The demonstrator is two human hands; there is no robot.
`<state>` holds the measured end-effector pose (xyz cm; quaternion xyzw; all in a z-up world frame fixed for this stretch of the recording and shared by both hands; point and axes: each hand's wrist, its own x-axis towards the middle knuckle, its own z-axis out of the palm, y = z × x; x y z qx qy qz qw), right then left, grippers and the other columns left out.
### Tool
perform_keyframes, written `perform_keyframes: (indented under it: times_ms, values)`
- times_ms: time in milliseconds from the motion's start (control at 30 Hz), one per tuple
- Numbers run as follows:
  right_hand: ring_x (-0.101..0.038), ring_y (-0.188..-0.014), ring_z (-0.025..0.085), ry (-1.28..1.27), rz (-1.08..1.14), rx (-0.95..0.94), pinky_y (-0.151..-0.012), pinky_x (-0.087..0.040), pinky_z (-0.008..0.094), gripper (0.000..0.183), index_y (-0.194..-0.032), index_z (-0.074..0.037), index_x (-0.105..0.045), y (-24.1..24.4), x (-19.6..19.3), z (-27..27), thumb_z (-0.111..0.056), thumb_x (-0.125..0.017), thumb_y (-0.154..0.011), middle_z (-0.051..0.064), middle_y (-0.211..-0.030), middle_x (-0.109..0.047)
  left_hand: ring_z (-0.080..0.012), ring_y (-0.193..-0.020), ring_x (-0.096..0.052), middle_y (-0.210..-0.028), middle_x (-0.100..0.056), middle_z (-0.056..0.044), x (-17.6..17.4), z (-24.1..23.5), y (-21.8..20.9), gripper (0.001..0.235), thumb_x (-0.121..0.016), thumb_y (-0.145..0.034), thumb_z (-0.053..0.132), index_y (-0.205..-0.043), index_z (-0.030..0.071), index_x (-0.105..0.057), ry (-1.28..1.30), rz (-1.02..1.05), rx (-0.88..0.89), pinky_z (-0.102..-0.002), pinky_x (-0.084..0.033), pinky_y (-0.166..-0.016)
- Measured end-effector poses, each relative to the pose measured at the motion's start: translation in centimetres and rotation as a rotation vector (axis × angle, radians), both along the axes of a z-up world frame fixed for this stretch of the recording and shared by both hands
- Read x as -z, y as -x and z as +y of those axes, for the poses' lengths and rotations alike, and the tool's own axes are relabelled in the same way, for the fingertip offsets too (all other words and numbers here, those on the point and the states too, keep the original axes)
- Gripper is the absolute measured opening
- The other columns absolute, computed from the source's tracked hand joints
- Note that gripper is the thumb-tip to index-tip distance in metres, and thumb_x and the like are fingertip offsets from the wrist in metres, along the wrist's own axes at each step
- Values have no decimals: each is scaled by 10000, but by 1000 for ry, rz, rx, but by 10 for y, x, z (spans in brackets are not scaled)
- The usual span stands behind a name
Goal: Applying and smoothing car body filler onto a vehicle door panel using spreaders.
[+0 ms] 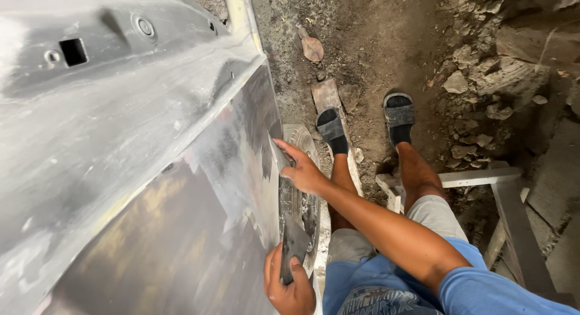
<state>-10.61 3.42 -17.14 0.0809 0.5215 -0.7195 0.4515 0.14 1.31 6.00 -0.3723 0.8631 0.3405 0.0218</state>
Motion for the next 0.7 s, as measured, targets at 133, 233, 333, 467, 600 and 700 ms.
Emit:
perform_keyframes:
  times_ms: [133, 233, 333, 467, 600, 700]
  values:
    - [-535, -1285, 272, -46, -123, -47, -807, -595, 313, 871, -1582, -201, -338, 13, -62, 8, 86, -547, -786, 133, -1546, -417, -317, -1000, -734, -1117, -712, -221, -18, -6, -15, 367, -597, -855, 17, -1204, -65, -674, 96, 30, 74, -369, -576, -891]
    - [-565, -1250, 265, 0, -51, 0, -792, -608, 255, 881, -1587, -182, -337, 0, -89, 12, 98, -539, -776, 131, -1506, -408, -302, -972, -757, -1101, -716, -220, -34, -7, -29, 379, -579, -869, 33, -1223, -73, -661, 69, 68, 37, -362, -594, -880]
    - [-485, -1326, 254, 113, -20, 83, -857, -599, 264, 845, -1596, -135, -341, -3, -121, 15, 103, -527, -806, 144, -1443, -415, -306, -979, -747, -1132, -681, -242, -37, -17, -63, 380, -559, -905, 67, -1253, -66, -635, 133, 60, 7, -373, -616, -880]
    - [-489, -1306, 237, 24, 46, 15, -897, -597, 299, 834, -1585, -106, -343, -1, -168, 22, 84, -538, -797, 117, -1404, -434, -286, -943, -733, -1120, -668, -227, -39, -42, -107, 405, -544, -952, 167, -1275, -74, -586, 280, 158, 193, -367, -623, -863]
    - [-505, -1293, 217, 47, 67, 21, -989, -583, 334, 828, -1587, -90, -355, -10, -205, 26, 83, -530, -797, 120, -1373, -447, -310, -906, -675, -1103, -650, -235, -37, -60, -142, 470, -508, -987, 251, -1267, -123, -551, 446, 231, 320, -396, -584, -871]
    - [-483, -1333, 224, 158, 108, 31, -1056, -548, 356, 801, -1590, -64, -355, -6, -225, 37, 109, -501, -822, 134, -1397, -436, -296, -877, -719, -1043, -686, -232, -27, -97, -185, 524, -535, -977, 328, -1241, -123, -563, 341, 216, 398, -374, -607, -828]
